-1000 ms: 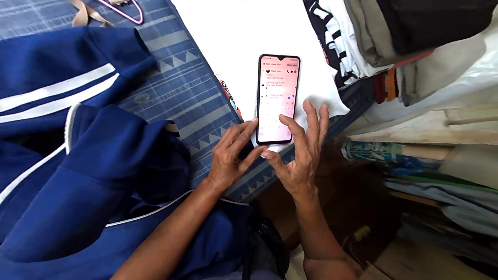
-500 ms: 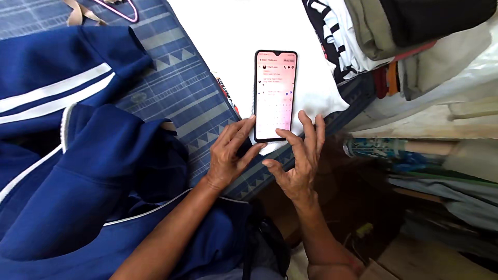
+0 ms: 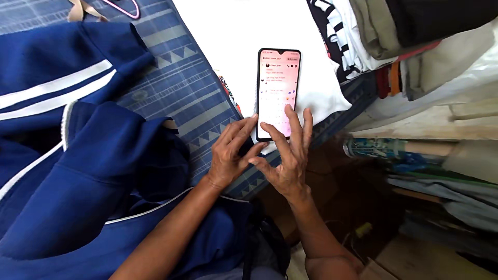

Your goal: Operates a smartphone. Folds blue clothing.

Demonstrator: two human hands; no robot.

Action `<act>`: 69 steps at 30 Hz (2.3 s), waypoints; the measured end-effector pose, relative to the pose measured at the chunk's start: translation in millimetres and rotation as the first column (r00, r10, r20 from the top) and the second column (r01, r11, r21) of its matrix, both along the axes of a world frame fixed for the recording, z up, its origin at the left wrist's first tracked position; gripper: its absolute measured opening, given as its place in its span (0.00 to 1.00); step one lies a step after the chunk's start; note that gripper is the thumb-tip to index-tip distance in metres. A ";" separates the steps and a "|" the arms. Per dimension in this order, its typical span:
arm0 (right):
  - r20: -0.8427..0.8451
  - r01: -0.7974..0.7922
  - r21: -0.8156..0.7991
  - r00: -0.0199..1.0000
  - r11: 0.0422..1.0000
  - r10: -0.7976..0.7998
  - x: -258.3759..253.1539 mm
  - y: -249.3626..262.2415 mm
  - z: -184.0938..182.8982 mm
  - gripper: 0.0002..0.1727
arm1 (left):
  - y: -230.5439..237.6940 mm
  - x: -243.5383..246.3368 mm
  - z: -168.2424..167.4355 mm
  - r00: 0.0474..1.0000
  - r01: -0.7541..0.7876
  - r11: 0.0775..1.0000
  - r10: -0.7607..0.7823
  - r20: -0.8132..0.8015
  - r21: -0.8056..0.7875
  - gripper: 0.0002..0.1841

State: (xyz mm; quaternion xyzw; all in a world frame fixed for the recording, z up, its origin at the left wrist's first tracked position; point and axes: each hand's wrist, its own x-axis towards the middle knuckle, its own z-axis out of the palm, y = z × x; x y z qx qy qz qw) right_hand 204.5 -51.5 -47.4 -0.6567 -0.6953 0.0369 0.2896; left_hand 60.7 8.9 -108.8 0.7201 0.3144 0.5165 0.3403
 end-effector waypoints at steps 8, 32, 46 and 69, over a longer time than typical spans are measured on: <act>0.002 0.082 0.085 0.997 0.993 -0.083 15.9 -0.7 7.1 0.41 | -0.3 0.0 0.2 1.000 0.005 1.000 -0.005 0.008 -0.008 0.27; 0.035 0.123 0.028 0.992 0.992 -0.124 20.0 2.2 7.5 0.42 | -0.5 -0.4 0.8 1.000 -0.006 1.000 0.006 -0.010 -0.002 0.26; 0.004 0.100 0.035 0.995 0.994 -0.100 16.3 2.8 6.8 0.42 | -0.5 -0.5 0.8 1.000 -0.001 1.000 0.000 -0.006 -0.007 0.27; 0.037 0.027 -0.014 0.999 1.000 -0.027 7.0 20.7 13.6 0.43 | -0.3 -0.3 -2.1 1.000 0.002 1.000 -0.002 0.000 -0.006 0.26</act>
